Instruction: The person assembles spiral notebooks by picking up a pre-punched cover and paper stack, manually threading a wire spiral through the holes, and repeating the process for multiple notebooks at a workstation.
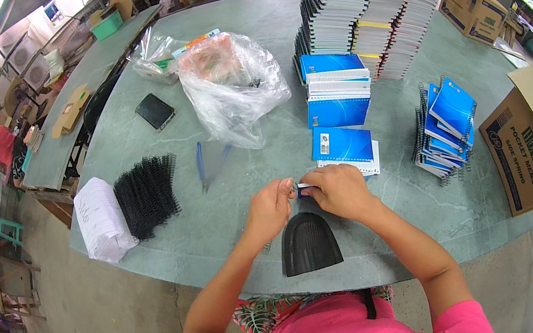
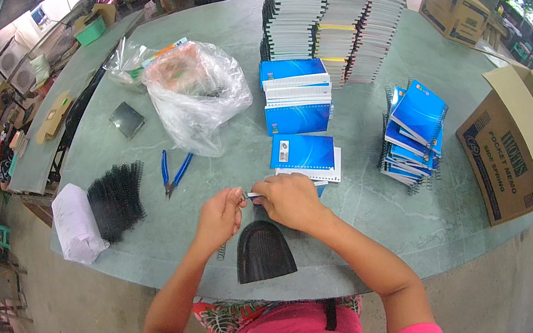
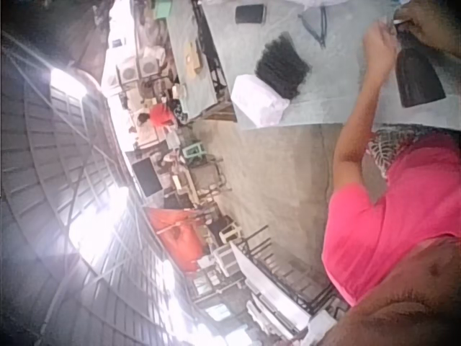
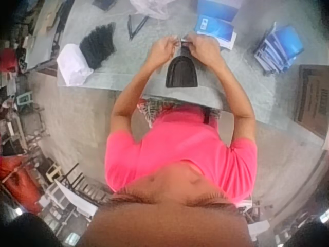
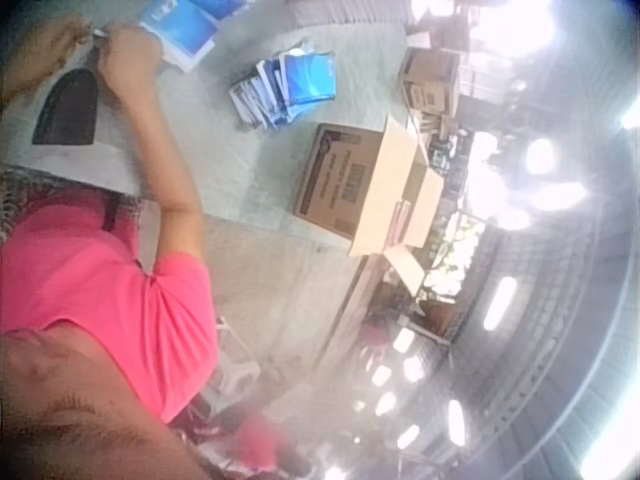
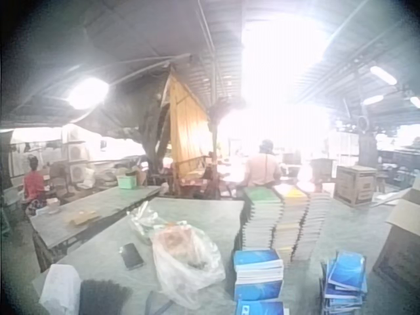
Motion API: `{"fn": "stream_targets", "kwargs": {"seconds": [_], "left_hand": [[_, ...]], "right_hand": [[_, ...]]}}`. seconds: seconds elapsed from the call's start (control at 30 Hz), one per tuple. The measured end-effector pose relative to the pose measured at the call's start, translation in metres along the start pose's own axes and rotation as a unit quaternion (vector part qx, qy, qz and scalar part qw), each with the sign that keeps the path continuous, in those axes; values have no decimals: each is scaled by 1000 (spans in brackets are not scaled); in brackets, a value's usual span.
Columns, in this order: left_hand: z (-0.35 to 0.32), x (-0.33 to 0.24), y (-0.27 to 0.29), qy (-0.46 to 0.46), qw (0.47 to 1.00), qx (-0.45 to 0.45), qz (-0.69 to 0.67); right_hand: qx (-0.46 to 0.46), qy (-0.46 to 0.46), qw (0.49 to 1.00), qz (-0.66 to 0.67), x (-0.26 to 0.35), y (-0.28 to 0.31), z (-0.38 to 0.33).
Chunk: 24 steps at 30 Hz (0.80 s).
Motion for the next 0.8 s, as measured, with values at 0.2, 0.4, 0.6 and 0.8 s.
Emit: {"fn": "stream_targets", "kwargs": {"seconds": [0.2, 0.4, 0.6, 0.8], "left_hand": [[-1, -10, 26, -158, 973, -4, 165], [7, -36, 19, -271, 953, -14, 134], [3, -8, 36, -163, 974, 73, 140], [15, -2, 24, -182, 968, 71, 160]], "right_hand": [[64, -11, 995, -70, 9, -10, 9], [-113, 52, 992, 30, 2, 13, 5], [-31, -50, 971, 230, 13, 0, 7], [-31, 8, 977, 212, 14, -3, 12]]}}
Point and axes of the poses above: each hand's wrist, its own z-axis towards the middle knuckle, its own y-axis out of the back of the hand, x = y × z, the point moved 5 cm from there along z, towards the middle knuckle, and after that the axes turned 4 degrees about -y, right-handed, at the moved point
